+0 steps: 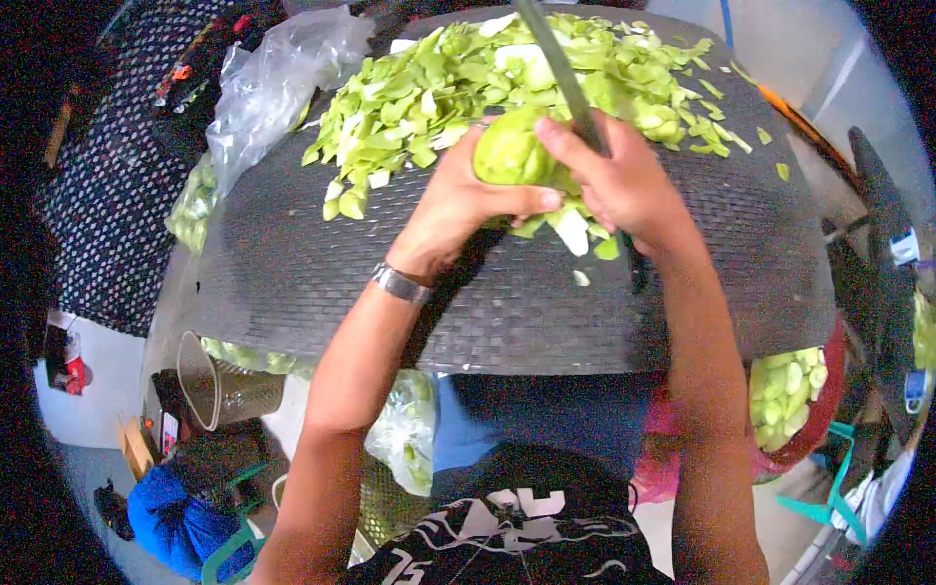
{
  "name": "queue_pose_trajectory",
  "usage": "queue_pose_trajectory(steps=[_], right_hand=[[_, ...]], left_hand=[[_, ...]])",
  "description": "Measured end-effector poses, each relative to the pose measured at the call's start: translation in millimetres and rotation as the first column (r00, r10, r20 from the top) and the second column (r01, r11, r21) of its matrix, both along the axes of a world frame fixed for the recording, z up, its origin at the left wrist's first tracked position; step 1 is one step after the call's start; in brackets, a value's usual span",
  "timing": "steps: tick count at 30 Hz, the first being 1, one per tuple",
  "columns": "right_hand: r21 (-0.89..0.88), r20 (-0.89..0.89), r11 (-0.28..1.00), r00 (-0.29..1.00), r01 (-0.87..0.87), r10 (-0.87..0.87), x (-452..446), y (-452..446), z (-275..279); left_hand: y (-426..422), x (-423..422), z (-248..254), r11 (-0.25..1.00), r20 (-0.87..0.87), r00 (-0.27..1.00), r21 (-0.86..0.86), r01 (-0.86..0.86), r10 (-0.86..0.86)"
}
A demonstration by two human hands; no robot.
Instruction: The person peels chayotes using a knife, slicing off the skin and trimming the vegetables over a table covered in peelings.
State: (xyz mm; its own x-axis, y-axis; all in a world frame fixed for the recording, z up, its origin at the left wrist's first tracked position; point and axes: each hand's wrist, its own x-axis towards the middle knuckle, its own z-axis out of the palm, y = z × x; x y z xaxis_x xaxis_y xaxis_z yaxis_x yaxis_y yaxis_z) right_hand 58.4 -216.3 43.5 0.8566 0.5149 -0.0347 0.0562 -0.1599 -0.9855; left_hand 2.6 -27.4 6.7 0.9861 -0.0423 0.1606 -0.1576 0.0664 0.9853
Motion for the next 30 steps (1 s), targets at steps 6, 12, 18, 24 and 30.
queue_pose_trajectory(steps=[6, 12, 18, 24, 30], right_hand=[[-0.256, 0.672, 0.941, 0.740, 0.223, 0.008, -12.3, 4.4, -8.3], [-0.223, 0.827, 0.967, 0.549, 0.123, 0.121, -12.3, 4.0, -19.2], [-0.228, 0.838, 0.967, 0.529, 0.113, 0.136, -11.4, 4.7, -25.0], [-0.274, 0.832, 0.946, 0.535, 0.171, 0.144, -12.1, 6.7, -24.9], [-0.211, 0.864, 0.958, 0.496, 0.196, 0.089, -8.2, 3.6, -18.9]], left_hand=[[11.4, -0.5, -2.1, 0.991, 0.067, 0.991, 0.066, -0.117, 0.113], [20.0, 1.8, -16.5, 0.938, 0.134, 0.974, 0.274, -0.213, 0.182], [18.5, 2.9, -16.3, 0.882, 0.300, 0.934, 0.365, -0.299, 0.192], [13.0, -2.0, -6.1, 0.954, 0.245, 0.959, 0.226, -0.196, 0.139], [8.7, -9.9, 1.7, 0.941, 0.267, 0.960, 0.297, -0.165, 0.084]])
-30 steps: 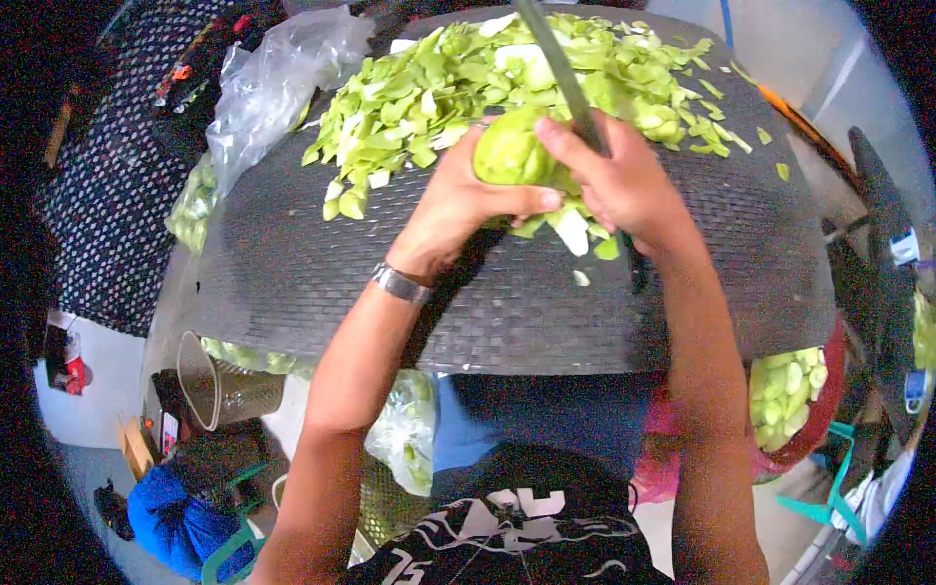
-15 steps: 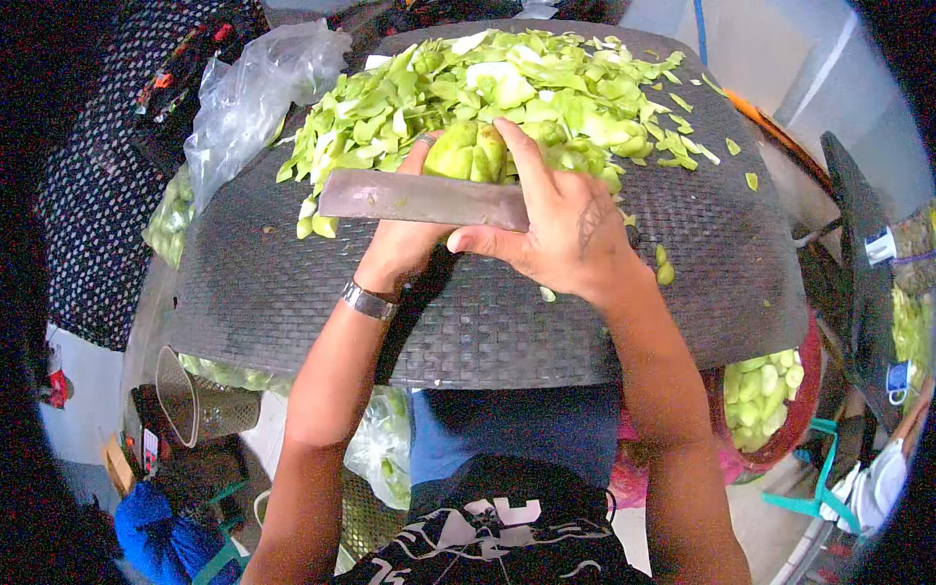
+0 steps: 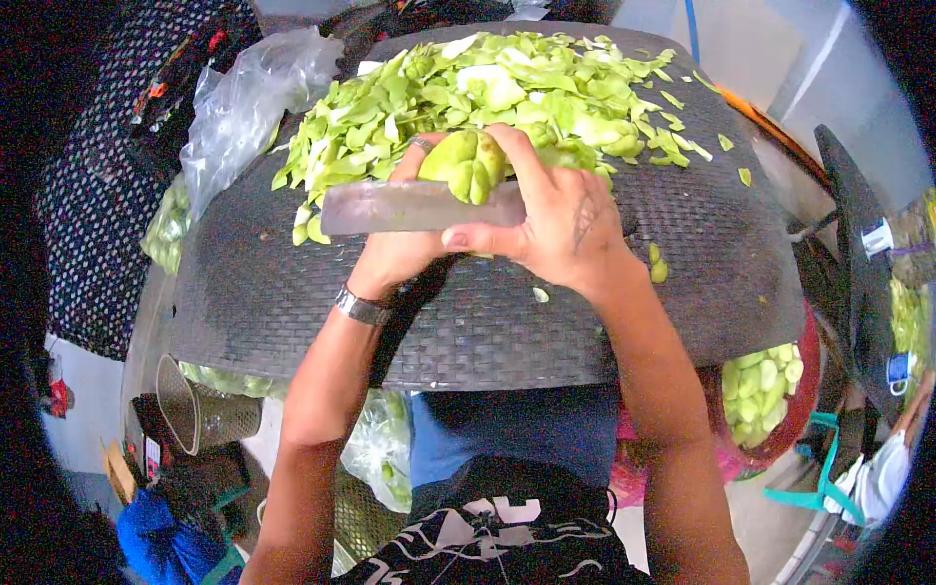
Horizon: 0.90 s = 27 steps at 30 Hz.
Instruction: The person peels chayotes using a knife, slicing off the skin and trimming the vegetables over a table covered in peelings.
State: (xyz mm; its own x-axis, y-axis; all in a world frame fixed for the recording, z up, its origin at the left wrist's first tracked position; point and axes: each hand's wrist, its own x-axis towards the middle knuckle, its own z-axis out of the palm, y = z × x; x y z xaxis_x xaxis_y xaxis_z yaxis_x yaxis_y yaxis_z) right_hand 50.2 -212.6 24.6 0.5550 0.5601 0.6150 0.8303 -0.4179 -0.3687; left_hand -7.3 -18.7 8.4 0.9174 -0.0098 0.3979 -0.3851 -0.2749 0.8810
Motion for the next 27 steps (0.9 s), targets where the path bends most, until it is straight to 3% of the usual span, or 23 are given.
queue_pose_trajectory(steps=[1, 4, 7, 12, 14, 16, 18, 19, 20, 27], right_hand=[[0.000, 0.007, 1.000, 1.000, 0.012, -0.012, 2.2, -0.4, -0.7], [0.009, 0.004, 1.000, 1.000, 0.011, -0.011, 3.3, -1.9, -0.2], [0.038, 0.029, 0.999, 1.000, -0.010, 0.009, 8.9, -2.5, -4.5], [0.097, -0.050, 0.993, 0.996, -0.069, 0.074, 12.3, -1.5, -9.8], [0.112, -0.085, 0.990, 0.992, -0.086, 0.096, 9.6, 0.0, -7.1], [0.150, -0.149, 0.986, 0.984, -0.076, 0.098, 6.0, 2.7, 0.6], [0.188, -0.249, 0.979, 0.961, -0.074, 0.120, 1.3, 2.9, -0.5], [0.244, -0.190, 0.967, 0.973, -0.079, 0.127, 2.7, 6.6, -2.8], [0.301, -0.136, 0.950, 0.983, -0.081, 0.127, 2.4, 9.5, -5.7], [0.238, -0.227, 0.969, 0.967, -0.057, 0.113, -0.5, 5.0, 1.0]], left_hand=[[-0.7, -0.6, 2.2, 0.999, 0.006, 1.000, 0.044, -0.013, 0.013], [-0.9, 4.4, -5.9, 0.999, 0.029, 1.000, -0.038, 0.010, -0.009], [2.2, 1.5, -0.5, 0.949, 0.103, 0.994, 0.315, -0.004, -0.030], [0.5, 0.9, 3.4, 0.974, 0.061, 0.997, 0.225, 0.031, -0.046], [0.4, 0.1, 5.5, 0.963, 0.119, 0.993, 0.268, -0.010, -0.023], [-4.5, 1.8, 5.9, 0.920, 0.320, 0.947, 0.367, -0.135, 0.011], [-21.0, -6.7, 6.4, 0.917, 0.267, 0.940, 0.278, -0.285, 0.211], [-26.5, -6.5, 2.8, 0.919, 0.238, 0.928, 0.203, -0.336, 0.287], [-26.6, -6.7, 2.0, 0.913, 0.249, 0.921, 0.206, -0.352, 0.299], [-22.9, -8.3, 6.4, 0.924, 0.204, 0.948, 0.245, -0.293, 0.246]])
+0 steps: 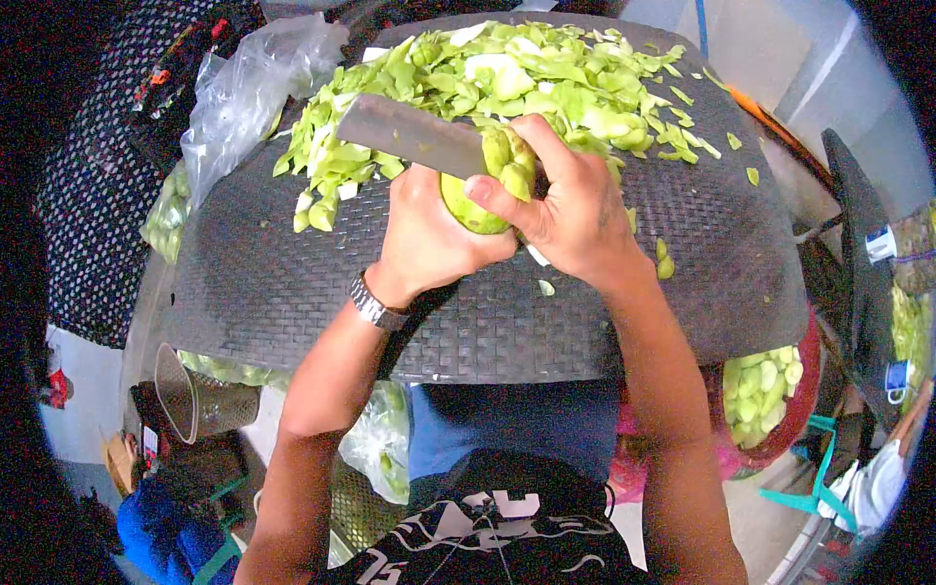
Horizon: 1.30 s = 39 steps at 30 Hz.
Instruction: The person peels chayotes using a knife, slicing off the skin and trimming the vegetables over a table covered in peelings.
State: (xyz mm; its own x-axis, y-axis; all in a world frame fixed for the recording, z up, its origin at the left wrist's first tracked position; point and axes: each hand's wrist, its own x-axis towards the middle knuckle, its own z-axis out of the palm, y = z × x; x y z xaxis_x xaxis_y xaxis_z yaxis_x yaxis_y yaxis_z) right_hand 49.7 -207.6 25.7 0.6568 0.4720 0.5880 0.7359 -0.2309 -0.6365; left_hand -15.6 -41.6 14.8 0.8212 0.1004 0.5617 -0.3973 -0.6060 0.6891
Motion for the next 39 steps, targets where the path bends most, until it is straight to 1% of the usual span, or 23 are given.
queue_pose_trajectory(steps=[2, 4, 5, 6, 9, 10, 11, 12, 13, 14, 16, 17, 19, 21, 22, 24, 26, 29, 31, 34, 35, 38, 39], right_hand=[[0.029, 0.013, 1.000, 1.000, 0.005, -0.006, -0.1, 1.0, -0.4], [0.076, -0.096, 0.996, 0.994, 0.053, -0.046, 3.0, 0.3, 3.9], [0.100, -0.146, 0.992, 0.987, 0.080, -0.065, 7.5, -1.6, 6.4], [0.181, -0.169, 0.981, 0.985, 0.067, -0.036, 14.1, -2.0, 2.2], [0.097, -0.296, 0.974, 0.940, 0.207, -0.170, 17.8, -8.6, 2.5], [0.095, -0.369, 0.983, 0.923, 0.156, -0.111, 23.0, -14.5, 0.1], [-0.004, -0.373, 0.978, 0.907, 0.211, -0.197, 23.9, -18.3, 0.6], [-0.100, -0.367, 0.960, 0.887, 0.261, -0.280, 24.6, -20.0, 1.6], [-0.195, -0.355, 0.931, 0.863, 0.308, -0.360, 25.2, -21.0, 2.4], [-0.277, -0.325, 0.884, 0.829, 0.377, -0.456, 28.5, -22.0, 1.0], [-0.311, -0.363, 0.878, 0.809, 0.363, -0.463, 33.5, -24.2, -2.4], [-0.299, -0.375, 0.890, 0.815, 0.345, -0.442, 35.0, -25.1, -3.5], [-0.244, -0.390, 0.923, 0.841, 0.298, -0.375, 35.4, -25.9, -4.1], [-0.224, -0.461, 0.947, 0.831, 0.230, -0.311, 28.3, -26.1, 1.1], [-0.246, -0.526, 0.950, 0.796, 0.195, -0.300, 16.9, -23.4, 17.8], [-0.267, -0.505, 0.940, 0.799, 0.213, -0.325, 11.0, -23.6, 19.8], [-0.250, -0.321, 0.917, 0.867, 0.311, -0.381, 16.0, -22.1, 3.4], [-0.190, -0.483, 0.966, 0.841, 0.173, -0.245, 12.1, -25.6, 17.1], [-0.091, -0.428, 0.995, 0.901, 0.038, -0.074, 10.8, -25.9, 14.1], [-0.033, -0.300, 0.993, 0.949, -0.113, 0.098, -0.2, -17.8, 11.5], [-0.021, -0.244, 0.991, 0.962, -0.133, 0.123, -1.4, -14.3, 8.6], [0.020, -0.059, 0.987, 0.986, -0.156, 0.157, 2.3, -4.9, -8.5], [0.001, -0.070, 0.987, 0.985, -0.159, 0.159, 2.2, -5.9, -7.8]], left_hand=[[-4.4, -1.1, -0.5, 0.996, -0.050, 0.999, -0.089, -0.001, -0.004], [-7.4, -2.7, -5.8, 0.982, 0.029, 0.999, 0.185, -0.028, 0.023], [-8.8, -1.5, -9.2, 0.947, 0.074, 0.997, 0.318, -0.048, 0.026], [-10.6, -0.5, -10.5, 0.946, 0.149, 0.986, 0.324, 0.020, -0.072], [-16.9, 0.5, -2.9, 0.999, -0.082, 0.996, -0.041, 0.025, -0.028], [-13.6, 0.0, 4.0, 0.992, -0.105, 0.994, -0.124, 0.003, -0.017], [-7.1, 3.2, 3.5, 0.980, -0.074, 0.997, -0.197, 0.022, -0.037], [2.5, 6.9, 3.7, 0.950, -0.099, 0.990, -0.306, 0.067, -0.102], [11.1, 7.7, 4.6, 0.905, -0.119, 0.979, -0.412, 0.105, -0.168], [16.3, 6.4, 5.5, 0.776, -0.149, 0.942, -0.613, 0.151, -0.302], [18.4, 10.5, 4.5, 0.576, -0.095, 0.903, -0.796, 0.184, -0.420], [19.6, 12.5, 2.6, 0.459, -0.056, 0.880, -0.868, 0.191, -0.472], [25.5, 13.8, -1.1, 0.411, -0.053, 0.852, -0.890, 0.197, -0.521], [29.8, 14.2, -1.9, 0.344, -0.057, 0.815, -0.922, 0.180, -0.577], [30.6, 14.0, -0.4, 0.292, -0.052, 0.790, -0.942, 0.164, -0.611], [29.3, 11.9, 1.3, 0.185, -0.039, 0.734, -0.975, 0.119, -0.678], [28.2, 9.5, -0.6, 0.286, -0.068, 0.745, -0.943, 0.168, -0.663], [24.5, 11.8, -0.3, 0.461, -0.107, 0.821, -0.864, 0.202, -0.561], [23.9, 14.0, 0.0, 0.546, -0.122, 0.853, -0.811, 0.209, -0.507], [29.6, 15.4, -6.2, 0.624, -0.176, 0.861, -0.758, 0.191, -0.478], [31.1, 16.0, -17.7, 0.570, -0.109, 0.885, -0.799, 0.192, -0.452], [29.6, 18.1, -21.1, 0.659, -0.068, 0.911, -0.713, 0.241, -0.406], [32.7, 20.7, -20.9, 0.698, -0.073, 0.910, -0.667, 0.259, -0.408]])
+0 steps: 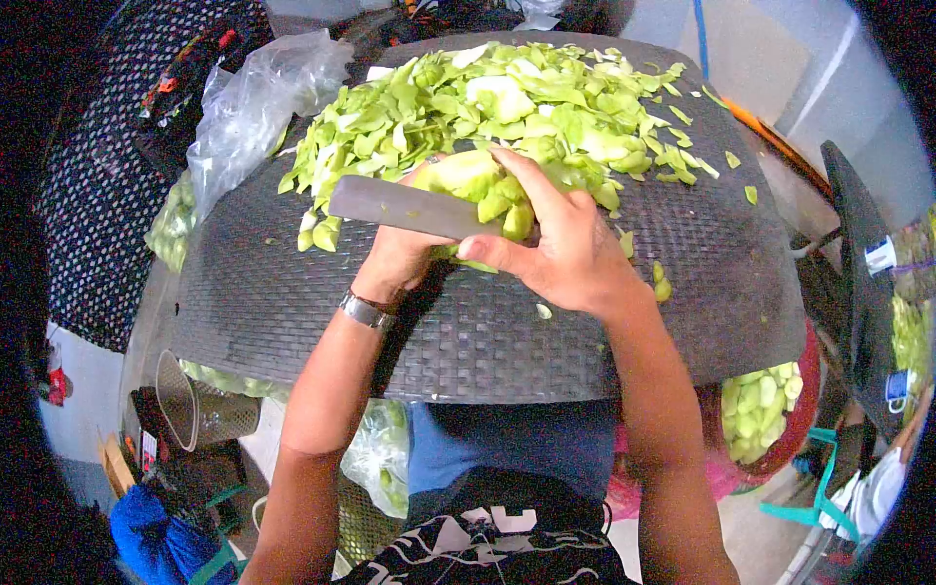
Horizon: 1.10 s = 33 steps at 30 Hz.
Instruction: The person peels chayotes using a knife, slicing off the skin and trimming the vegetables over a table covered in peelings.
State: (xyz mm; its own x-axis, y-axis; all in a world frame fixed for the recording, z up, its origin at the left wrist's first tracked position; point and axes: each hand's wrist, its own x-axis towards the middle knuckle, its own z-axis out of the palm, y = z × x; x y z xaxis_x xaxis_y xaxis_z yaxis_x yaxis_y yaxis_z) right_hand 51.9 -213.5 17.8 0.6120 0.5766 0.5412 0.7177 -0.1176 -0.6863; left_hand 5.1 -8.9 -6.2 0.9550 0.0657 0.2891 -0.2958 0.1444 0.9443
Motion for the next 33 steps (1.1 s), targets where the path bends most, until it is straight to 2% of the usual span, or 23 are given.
queue_pose_trajectory(steps=[5, 8, 11, 13, 14, 16, 18, 20, 23, 24, 29, 33], right_hand=[[-0.133, -0.028, 0.991, 0.999, 0.034, -0.038, -1.8, -5.1, 7.3], [-0.103, -0.011, 0.994, 0.999, 0.046, -0.047, -1.8, -5.3, 8.1], [-0.114, 0.035, 0.990, 0.997, 0.079, -0.076, -0.2, -6.2, 5.4], [-0.047, 0.153, 0.993, 0.983, 0.107, -0.099, 6.3, -5.0, -3.1], [-0.015, 0.209, 0.993, 0.972, 0.117, -0.111, 8.4, -5.2, -5.9], [-0.041, 0.164, 0.988, 0.976, 0.150, -0.141, 7.2, -5.2, -2.3], [-0.058, 0.115, 0.984, 0.980, 0.168, -0.161, 3.0, -4.4, 1.4], [-0.057, 0.080, 0.983, 0.982, 0.176, -0.171, 0.5, -2.5, 5.7], [0.045, 0.065, 0.992, 0.991, 0.118, -0.120, 2.3, 0.4, 5.7], [0.051, 0.035, 0.993, 0.994, 0.103, -0.105, 0.6, 0.8, 6.6], [0.085, -0.083, 0.992, 0.993, 0.096, -0.089, -3.0, 5.7, 13.4], [0.147, -0.178, 0.978, 0.976, 0.152, -0.125, -7.4, 11.6, 16.8]], left_hand=[[4.5, -2.9, 0.1, 0.979, 0.041, 0.999, 0.199, -0.031, 0.023], [0.3, -4.9, 11.2, 0.967, 0.020, 0.999, 0.250, -0.044, 0.040], [-7.5, -9.2, 12.8, 0.994, -0.094, 0.995, 0.106, -0.002, 0.012], [-11.9, -9.7, 10.4, 0.999, -0.187, 0.982, -0.009, 0.032, -0.033], [-15.0, -10.8, 10.5, 1.000, -0.162, 0.987, 0.016, 0.020, -0.017], [-19.7, -11.1, 13.6, 0.998, -0.108, 0.994, 0.070, -0.002, 0.009], [-21.4, -8.0, 5.6, 0.976, 0.057, 0.994, 0.196, -0.100, 0.090], [-21.9, -6.3, 4.8, 0.917, 0.223, 0.965, 0.340, -0.210, 0.138], [-31.6, -14.8, 14.0, 0.776, 0.381, 0.888, 0.465, -0.426, 0.260], [-31.4, -16.8, 14.8, 0.749, 0.384, 0.882, 0.491, -0.445, 0.273], [-33.7, -20.9, 10.5, 0.617, 0.395, 0.835, 0.563, -0.550, 0.383], [-37.9, -15.2, 3.1, 0.562, 0.533, 0.747, 0.502, -0.657, 0.398]])
